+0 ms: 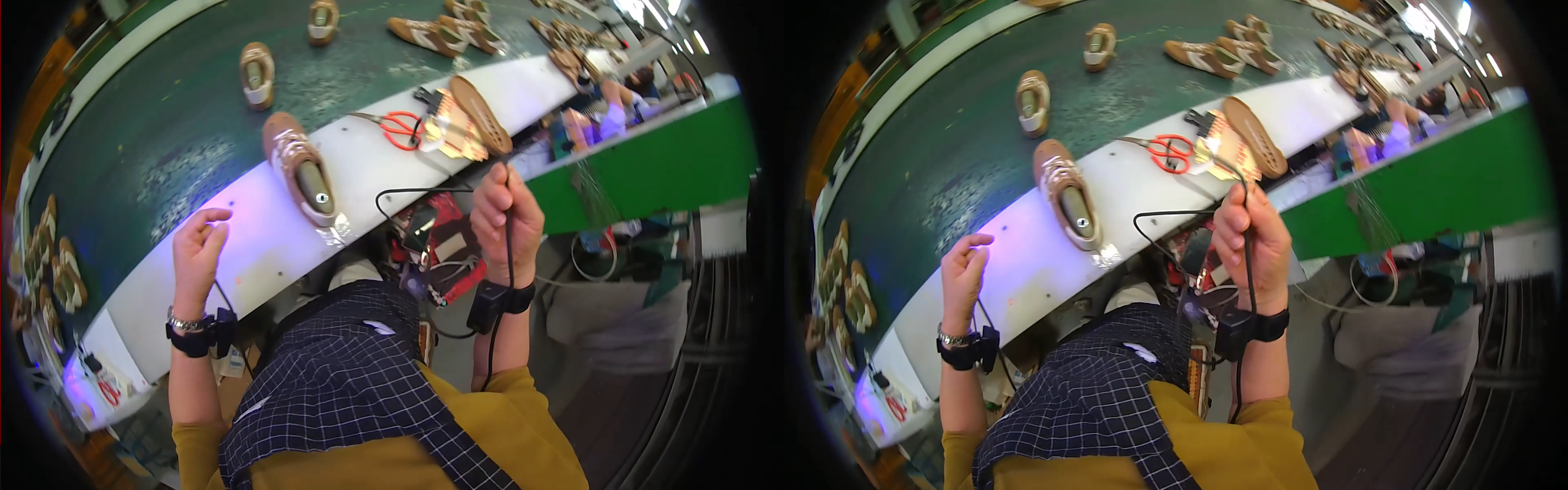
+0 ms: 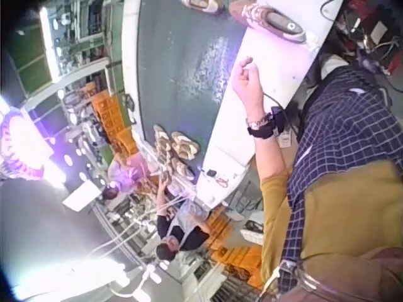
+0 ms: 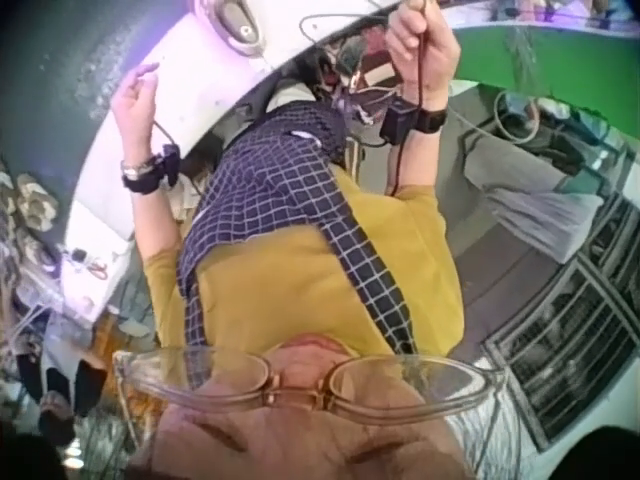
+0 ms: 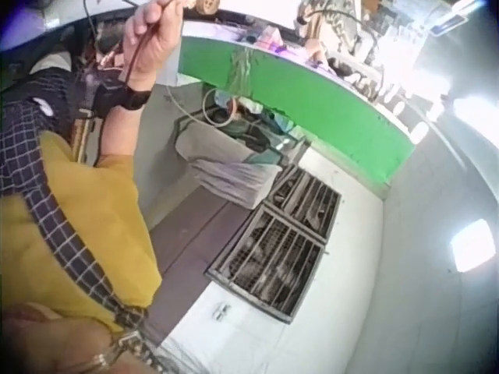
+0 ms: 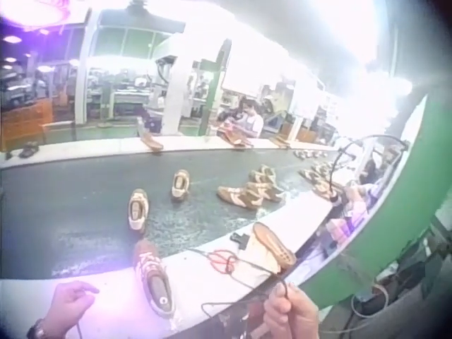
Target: Inspecting and arranging shoes on a conveyor belt in a factory setting.
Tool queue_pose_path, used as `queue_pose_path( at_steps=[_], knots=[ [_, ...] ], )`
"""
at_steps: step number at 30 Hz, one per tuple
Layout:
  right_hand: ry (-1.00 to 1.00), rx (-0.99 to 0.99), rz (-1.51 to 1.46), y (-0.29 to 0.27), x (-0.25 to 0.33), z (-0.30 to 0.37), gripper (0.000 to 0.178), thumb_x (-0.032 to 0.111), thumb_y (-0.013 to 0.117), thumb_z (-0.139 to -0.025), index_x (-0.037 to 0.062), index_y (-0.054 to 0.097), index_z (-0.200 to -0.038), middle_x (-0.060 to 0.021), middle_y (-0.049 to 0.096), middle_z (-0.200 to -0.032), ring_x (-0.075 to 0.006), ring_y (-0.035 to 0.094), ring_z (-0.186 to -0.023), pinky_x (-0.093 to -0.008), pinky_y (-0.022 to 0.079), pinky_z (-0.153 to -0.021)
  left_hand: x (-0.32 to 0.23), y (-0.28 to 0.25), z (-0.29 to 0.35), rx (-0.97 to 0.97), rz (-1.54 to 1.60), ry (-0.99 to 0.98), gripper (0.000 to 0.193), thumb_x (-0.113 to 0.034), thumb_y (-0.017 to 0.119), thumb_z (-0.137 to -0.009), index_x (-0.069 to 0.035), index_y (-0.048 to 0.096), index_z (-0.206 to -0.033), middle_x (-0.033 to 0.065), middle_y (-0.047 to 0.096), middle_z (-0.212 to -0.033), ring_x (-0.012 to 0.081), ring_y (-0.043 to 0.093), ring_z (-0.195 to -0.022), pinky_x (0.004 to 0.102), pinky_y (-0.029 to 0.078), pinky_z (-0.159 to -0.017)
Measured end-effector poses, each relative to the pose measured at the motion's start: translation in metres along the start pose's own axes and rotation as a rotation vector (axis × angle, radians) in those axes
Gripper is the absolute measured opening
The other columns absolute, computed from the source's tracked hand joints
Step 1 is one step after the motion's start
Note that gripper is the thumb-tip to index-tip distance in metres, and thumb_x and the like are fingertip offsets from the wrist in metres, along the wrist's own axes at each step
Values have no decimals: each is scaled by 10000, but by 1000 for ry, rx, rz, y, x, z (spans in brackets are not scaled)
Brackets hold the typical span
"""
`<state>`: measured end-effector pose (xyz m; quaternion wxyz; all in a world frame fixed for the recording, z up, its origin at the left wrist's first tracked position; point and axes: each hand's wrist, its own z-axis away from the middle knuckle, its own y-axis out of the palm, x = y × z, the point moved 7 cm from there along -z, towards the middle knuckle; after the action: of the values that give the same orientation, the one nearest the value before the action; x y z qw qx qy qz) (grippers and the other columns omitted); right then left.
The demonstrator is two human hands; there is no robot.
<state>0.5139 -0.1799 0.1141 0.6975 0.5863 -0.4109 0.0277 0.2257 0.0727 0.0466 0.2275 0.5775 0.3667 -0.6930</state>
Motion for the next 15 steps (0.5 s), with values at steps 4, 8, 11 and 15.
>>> queue_pose_path(
  at_steps=[4,8,11,15],
  knots=[
    [-157,-21,130,-4,55,16,149,178,463,-940,37,505,-962,8,472,-702,-66,410,-534,-181,342,-399,2,12,-7,49,-3,-31,163,-63,554,-867,0,609,-1007,-133,349,-595,-19,268,-516,175,173,-486],
    [-205,-107,177,-15,73,37,148,159,442,-945,37,527,-942,-4,502,-697,-72,429,-526,-179,349,-401,1,31,-15,133,-13,-4,164,-73,554,-872,3,607,-1008,-135,348,-598,-16,266,-524,175,172,-486],
    [-198,-127,136,-37,68,46,161,159,444,-947,29,538,-939,-18,540,-718,-77,458,-539,-184,368,-409,1,44,-18,179,-8,-15,172,-80,559,-873,8,606,-1013,-134,353,-603,-15,271,-526,177,175,-484],
    [-197,-185,113,-59,62,55,158,157,451,-944,21,532,-940,-20,539,-719,-77,459,-542,-189,378,-418,-3,58,-19,223,-29,-41,182,-83,563,-873,15,607,-1019,-123,364,-595,-13,276,-516,181,182,-480]
  ],
)
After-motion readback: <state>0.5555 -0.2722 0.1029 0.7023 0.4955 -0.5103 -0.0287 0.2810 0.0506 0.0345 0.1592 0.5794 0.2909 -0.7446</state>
